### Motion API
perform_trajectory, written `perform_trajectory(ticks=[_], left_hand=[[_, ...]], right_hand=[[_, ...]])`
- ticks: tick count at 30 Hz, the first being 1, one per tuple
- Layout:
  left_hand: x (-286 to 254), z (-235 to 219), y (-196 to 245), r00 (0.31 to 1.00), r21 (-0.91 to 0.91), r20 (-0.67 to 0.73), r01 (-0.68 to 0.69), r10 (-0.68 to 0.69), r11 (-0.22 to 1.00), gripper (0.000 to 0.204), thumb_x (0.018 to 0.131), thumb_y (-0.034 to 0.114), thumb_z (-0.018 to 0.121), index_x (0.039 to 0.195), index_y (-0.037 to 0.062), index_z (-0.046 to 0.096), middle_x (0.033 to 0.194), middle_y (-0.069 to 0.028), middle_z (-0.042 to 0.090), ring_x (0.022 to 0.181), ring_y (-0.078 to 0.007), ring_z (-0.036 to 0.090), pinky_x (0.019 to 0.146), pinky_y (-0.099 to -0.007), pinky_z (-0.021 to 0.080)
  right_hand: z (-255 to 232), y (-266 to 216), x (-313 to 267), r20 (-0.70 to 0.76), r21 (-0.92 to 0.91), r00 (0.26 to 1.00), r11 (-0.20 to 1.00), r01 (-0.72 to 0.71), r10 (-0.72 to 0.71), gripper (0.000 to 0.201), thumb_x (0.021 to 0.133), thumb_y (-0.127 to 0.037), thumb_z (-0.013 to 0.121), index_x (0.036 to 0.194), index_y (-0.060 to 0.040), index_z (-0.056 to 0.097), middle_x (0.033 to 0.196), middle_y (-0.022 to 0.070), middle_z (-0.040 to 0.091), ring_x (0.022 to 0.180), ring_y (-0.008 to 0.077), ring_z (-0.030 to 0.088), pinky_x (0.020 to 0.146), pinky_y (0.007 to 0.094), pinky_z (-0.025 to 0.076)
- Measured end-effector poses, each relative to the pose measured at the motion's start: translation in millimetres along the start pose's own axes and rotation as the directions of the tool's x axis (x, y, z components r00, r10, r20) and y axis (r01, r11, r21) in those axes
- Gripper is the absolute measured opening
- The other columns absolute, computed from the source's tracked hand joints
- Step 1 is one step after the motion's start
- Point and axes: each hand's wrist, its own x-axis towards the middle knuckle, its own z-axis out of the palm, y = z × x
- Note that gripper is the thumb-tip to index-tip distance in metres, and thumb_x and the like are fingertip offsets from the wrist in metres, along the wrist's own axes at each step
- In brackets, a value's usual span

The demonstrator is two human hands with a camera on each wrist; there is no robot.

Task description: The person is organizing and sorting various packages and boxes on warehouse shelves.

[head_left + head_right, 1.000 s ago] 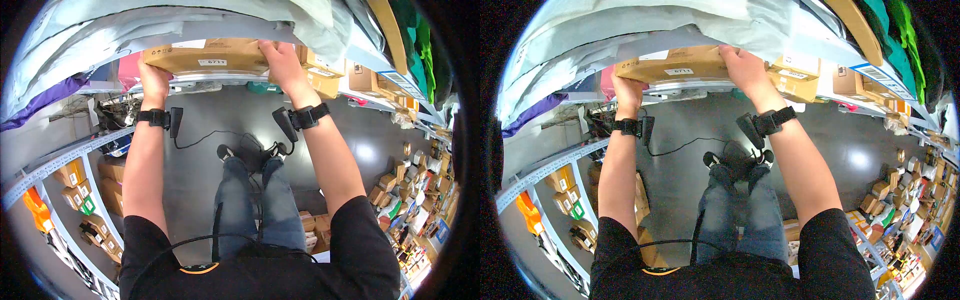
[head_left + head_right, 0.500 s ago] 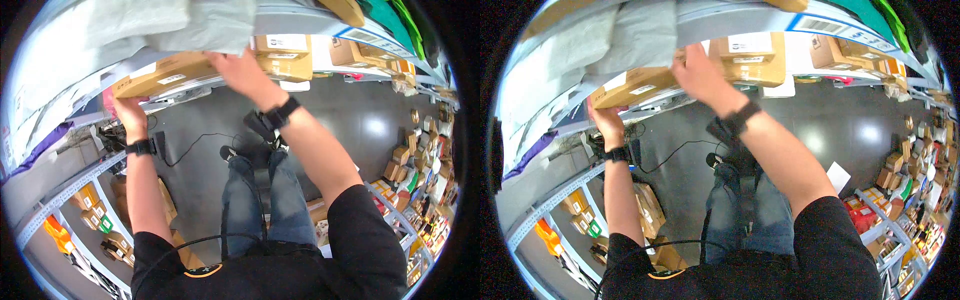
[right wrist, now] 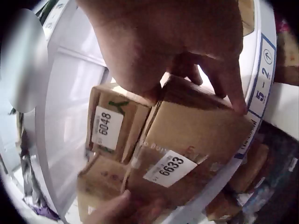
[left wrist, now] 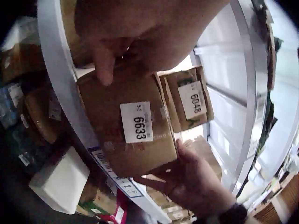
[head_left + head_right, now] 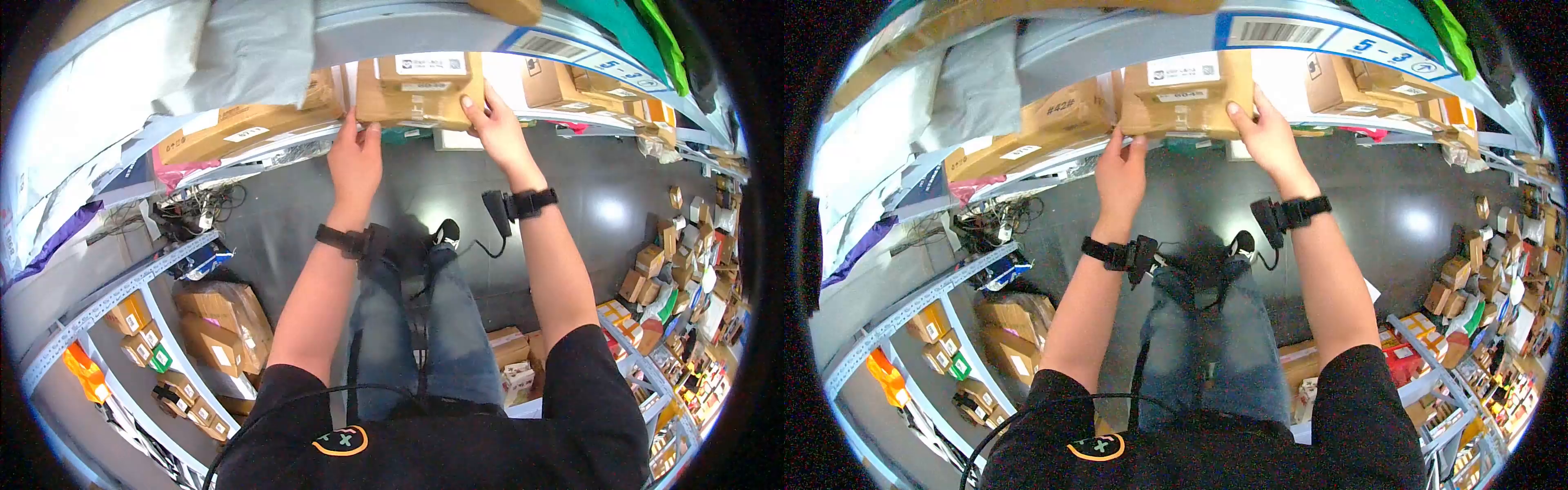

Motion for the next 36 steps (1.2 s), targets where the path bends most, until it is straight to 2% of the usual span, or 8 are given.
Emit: perform_trajectory(ticks=[6,12,21,25,27,33,35,36], left_hand=[[8.6,12.1,-3.2,0.994,0.003,-0.109,-0.001,0.001,1.0,0.036,0.092,0.025,0.057,0.123,0.0084,0.06,0.072,-0.0158,0.066,0.065,-0.0273,0.064,0.064,-0.0384,0.049],[8.2,20.2,9.5,0.981,-0.232,-0.135,0.106,-0.14,0.967,0.024,0.095,0.014,0.056,0.109,-0.0041,0.063,0.091,-0.01,0.069,0.081,-0.0152,0.066,0.074,-0.0287,0.054],[14.4,48.1,8.5,0.91,-0.663,-0.267,0.066,-0.317,0.746,0.019,0.094,0.006,0.056,0.109,-0.0027,0.063,0.095,-0.0058,0.066,0.081,-0.0124,0.063,0.072,-0.0269,0.054],[10.8,48.0,10.0,0.901,-0.63,-0.277,0.092,-0.334,0.771,0.021,0.094,0.011,0.059,0.108,-0.0044,0.062,0.092,-0.006,0.064,0.08,-0.013,0.06,0.074,-0.0268,0.053],[-3.9,45.3,18.1,0.831,-0.679,-0.224,0.242,-0.509,0.693,0.03,0.094,0.021,0.061,0.11,-0.0044,0.06,0.1,-0.009,0.064,0.085,-0.0179,0.063,0.075,-0.0308,0.053],[-58.6,67.7,4.7,0.921,-0.4,0.262,0.377,-0.29,0.835,0.04,0.096,0.028,0.055,0.121,-0.0036,0.055,0.12,-0.0131,0.06,0.102,-0.0238,0.061,0.086,-0.0359,0.051],[-68.5,92.6,29.2,0.886,-0.358,0.408,0.379,-0.222,0.853,0.041,0.096,0.026,0.055,0.124,-0.0037,0.054,0.125,-0.0136,0.058,0.109,-0.0242,0.059,0.09,-0.0355,0.049],[-69.7,107.1,40.9,0.911,-0.388,0.395,0.28,-0.116,0.878,0.041,0.096,0.025,0.056,0.125,-0.0034,0.053,0.125,-0.0142,0.058,0.11,-0.0244,0.059,0.091,-0.0346,0.048]], right_hand=[[4.1,-12.2,27.1,0.075,0.223,0.997,0.975,-0.015,-0.002,0.049,0.097,-0.028,0.054,0.138,-0.0059,0.042,0.119,0.0104,0.058,0.101,0.0187,0.06,0.072,0.0339,0.06],[10.2,15.4,55.8,-0.067,-0.102,0.981,0.979,0.177,-0.185,0.051,0.091,-0.035,0.056,0.124,0.0038,0.051,0.106,0.0311,0.062,0.1,0.0441,0.06,0.087,0.0442,0.048],[19.9,-2.1,47.5,-0.16,-0.186,0.966,0.967,0.173,-0.204,0.048,0.092,-0.033,0.054,0.118,0.0067,0.049,0.102,0.0332,0.061,0.1,0.0483,0.058,0.087,0.0489,0.047],[22.4,-5.6,34.1,-0.17,-0.11,0.974,0.985,0.132,-0.149,0.05,0.094,-0.033,0.052,0.123,0.0073,0.047,0.106,0.0319,0.061,0.103,0.0468,0.057,0.089,0.0455,0.047],[14.8,7.6,15.2,-0.168,-0.011,0.96,0.974,0.226,-0.224,0.052,0.09,-0.032,0.058,0.121,0.0088,0.046,0.118,0.0331,0.055,0.111,0.0475,0.052,0.092,0.048,0.046],[-46.8,108.3,-85.7,-0.228,0.267,0.946,0.949,-0.167,0.231,0.072,0.083,-0.029,0.071,0.135,0.0082,0.039,0.132,0.0229,0.051,0.117,0.0292,0.055,0.097,0.0383,0.046],[-91.3,122.9,-88.6,-0.416,0.158,0.868,0.962,-0.222,0.269,0.069,0.084,-0.026,0.07,0.136,0.0069,0.04,0.131,0.0221,0.051,0.117,0.0279,0.054,0.098,0.0375,0.044],[-115.9,129.6,-80.9,-0.519,0.162,0.841,0.984,-0.08,0.154,0.063,0.088,-0.025,0.065,0.137,0.0046,0.039,0.135,0.0199,0.048,0.121,0.0262,0.05,0.102,0.0374,0.04]])
